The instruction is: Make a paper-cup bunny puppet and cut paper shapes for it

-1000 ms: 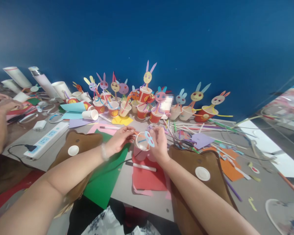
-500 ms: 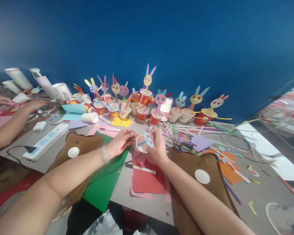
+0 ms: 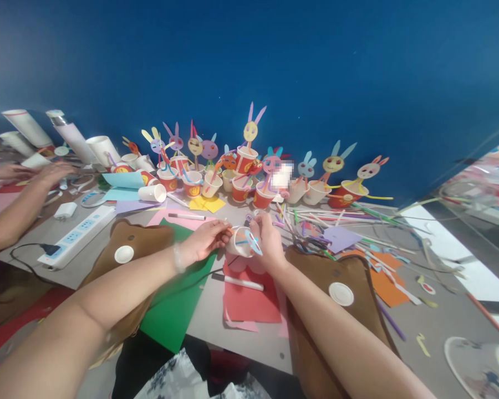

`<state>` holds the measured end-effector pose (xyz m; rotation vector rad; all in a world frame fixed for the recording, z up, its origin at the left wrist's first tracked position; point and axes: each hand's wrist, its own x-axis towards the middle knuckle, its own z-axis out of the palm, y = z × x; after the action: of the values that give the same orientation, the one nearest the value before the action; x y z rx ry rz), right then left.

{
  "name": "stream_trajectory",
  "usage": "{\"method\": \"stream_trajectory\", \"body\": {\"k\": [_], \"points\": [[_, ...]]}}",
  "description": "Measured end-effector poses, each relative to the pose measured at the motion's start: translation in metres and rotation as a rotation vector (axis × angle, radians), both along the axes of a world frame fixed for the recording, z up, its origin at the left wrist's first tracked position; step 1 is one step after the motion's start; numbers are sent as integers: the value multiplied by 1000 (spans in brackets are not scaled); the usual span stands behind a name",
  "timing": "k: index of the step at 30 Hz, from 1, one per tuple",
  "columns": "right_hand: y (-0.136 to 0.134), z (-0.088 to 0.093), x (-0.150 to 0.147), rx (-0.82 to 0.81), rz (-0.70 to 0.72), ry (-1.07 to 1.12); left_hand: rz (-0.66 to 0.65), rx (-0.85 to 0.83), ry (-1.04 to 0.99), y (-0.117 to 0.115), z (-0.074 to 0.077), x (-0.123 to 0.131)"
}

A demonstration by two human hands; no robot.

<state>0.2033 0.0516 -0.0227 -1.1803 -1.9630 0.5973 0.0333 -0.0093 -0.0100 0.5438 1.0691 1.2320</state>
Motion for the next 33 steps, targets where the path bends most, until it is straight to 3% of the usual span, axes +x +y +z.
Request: {"method": "stream_trajectory", "body": {"k": [11, 20, 33], "points": [[0, 3, 1, -22, 12, 35, -79, 46, -32, -1, -1, -3], [-2, 7, -2, -66, -20, 65, -31, 130, 58, -1, -9, 0], [4, 15, 0, -182, 21, 149, -42, 301, 75, -8, -2, 5]]}}
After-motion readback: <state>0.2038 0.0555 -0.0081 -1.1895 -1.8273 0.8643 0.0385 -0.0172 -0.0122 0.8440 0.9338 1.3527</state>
